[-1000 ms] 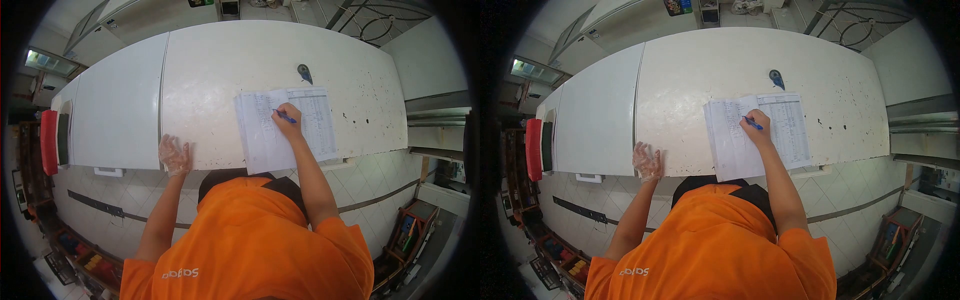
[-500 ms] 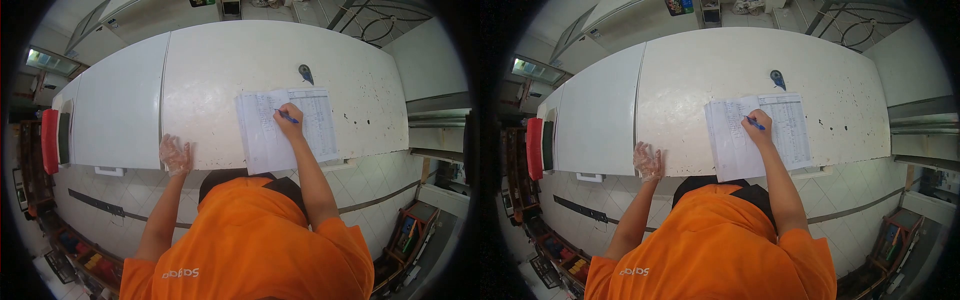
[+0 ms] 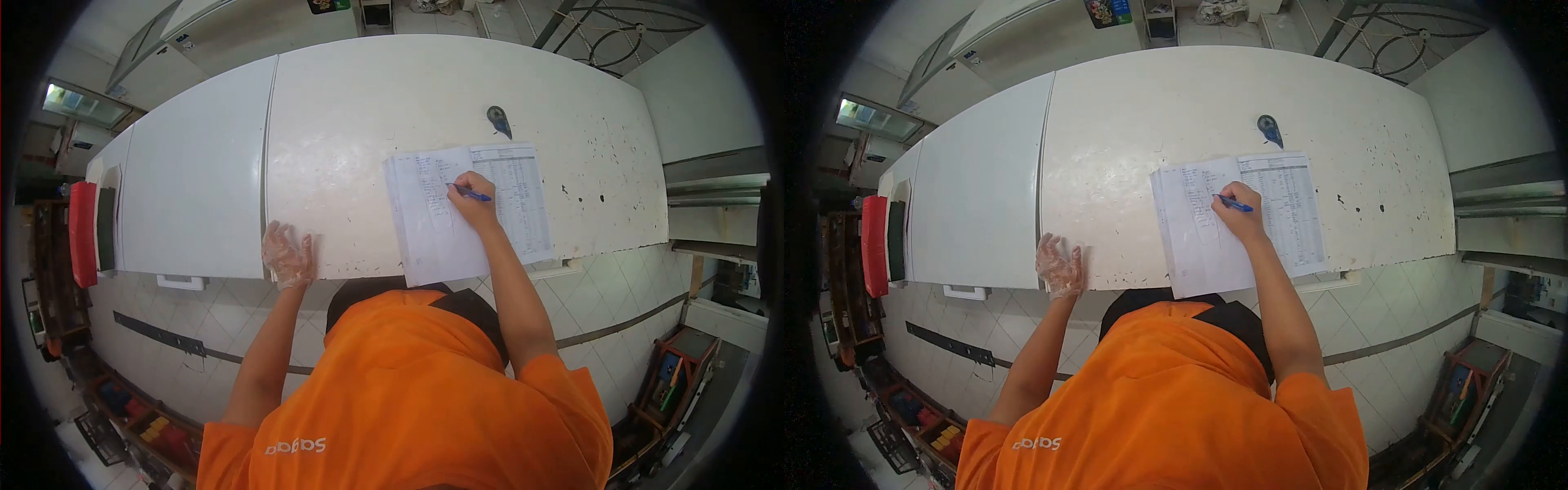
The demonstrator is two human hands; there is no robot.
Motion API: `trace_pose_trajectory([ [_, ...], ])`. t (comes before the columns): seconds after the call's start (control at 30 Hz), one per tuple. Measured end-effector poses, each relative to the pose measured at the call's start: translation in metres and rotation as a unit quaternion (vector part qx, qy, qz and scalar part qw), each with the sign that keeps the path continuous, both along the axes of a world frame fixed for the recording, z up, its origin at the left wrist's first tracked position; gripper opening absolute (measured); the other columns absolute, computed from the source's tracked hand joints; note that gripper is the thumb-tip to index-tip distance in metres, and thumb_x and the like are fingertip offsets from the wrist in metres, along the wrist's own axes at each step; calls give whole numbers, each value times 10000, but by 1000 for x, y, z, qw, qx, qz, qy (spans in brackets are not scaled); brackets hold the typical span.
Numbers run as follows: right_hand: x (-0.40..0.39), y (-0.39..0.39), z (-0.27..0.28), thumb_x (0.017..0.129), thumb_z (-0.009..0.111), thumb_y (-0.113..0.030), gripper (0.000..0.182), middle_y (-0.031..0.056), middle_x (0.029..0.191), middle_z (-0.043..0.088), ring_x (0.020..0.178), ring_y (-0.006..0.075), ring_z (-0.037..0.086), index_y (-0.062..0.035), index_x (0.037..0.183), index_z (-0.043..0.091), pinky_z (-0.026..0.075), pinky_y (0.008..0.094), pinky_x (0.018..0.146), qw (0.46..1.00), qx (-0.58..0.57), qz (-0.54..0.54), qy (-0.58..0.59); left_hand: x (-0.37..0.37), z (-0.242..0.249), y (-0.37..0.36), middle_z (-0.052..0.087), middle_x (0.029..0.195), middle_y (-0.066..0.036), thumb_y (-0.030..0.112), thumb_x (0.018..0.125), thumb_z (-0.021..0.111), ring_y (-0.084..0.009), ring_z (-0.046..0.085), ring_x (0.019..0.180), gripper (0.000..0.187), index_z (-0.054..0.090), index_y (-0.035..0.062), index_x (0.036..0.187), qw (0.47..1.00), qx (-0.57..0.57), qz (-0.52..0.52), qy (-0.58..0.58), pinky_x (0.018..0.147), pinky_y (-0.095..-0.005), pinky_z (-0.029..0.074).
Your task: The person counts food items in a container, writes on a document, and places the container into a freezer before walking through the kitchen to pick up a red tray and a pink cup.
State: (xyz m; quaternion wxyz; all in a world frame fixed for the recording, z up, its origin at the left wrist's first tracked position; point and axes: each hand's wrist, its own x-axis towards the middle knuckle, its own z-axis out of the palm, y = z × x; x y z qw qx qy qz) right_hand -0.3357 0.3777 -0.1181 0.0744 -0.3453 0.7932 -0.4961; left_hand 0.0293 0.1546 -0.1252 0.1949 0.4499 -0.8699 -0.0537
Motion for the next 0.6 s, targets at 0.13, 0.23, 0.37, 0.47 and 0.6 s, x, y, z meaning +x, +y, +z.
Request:
trace_pose_trajectory([
  [0.13,1,0,-2,742,770,-50,168,96,722,635,633,195,612,-10,739,607,491,321,604,1000,-13,21,6,4,-16,-5,538,1413,-200,430,903,718,-395,496,1313,547,628,21,1254,995,36,-9,88,1096,-536,375],
  [0.23,1,0,-2,739,765,-46,173,96,722,620,634,192,598,-6,738,597,480,321,601,1000,-13,9,9,2,-6,-3,537,1414,-201,444,910,708,-398,495,1313,546,629,21,1246,998,20,-13,56,1099,-538,374],
  [0.37,3,-1,1,738,757,-39,175,96,723,608,637,188,585,-4,729,586,473,320,605,1000,-16,3,8,1,1,-1,543,1406,-201,466,916,695,-404,500,1308,561,627,18,1246,1000,0,-10,19,1096,-540,379],
  [0.47,2,1,1,736,752,-34,179,94,717,594,633,183,568,-5,723,576,465,320,603,1000,-24,4,6,1,1,-2,551,1396,-203,475,912,698,-405,506,1300,570,631,16,1243,1000,-2,-6,7,1094,-534,384],
  [0.6,3,-1,-1,735,751,-35,189,91,713,578,633,181,551,-6,724,564,458,320,603,999,-35,5,9,2,-7,-4,557,1388,-204,480,905,706,-402,510,1296,572,638,18,1237,999,-5,-13,46,1094,-528,387],
])
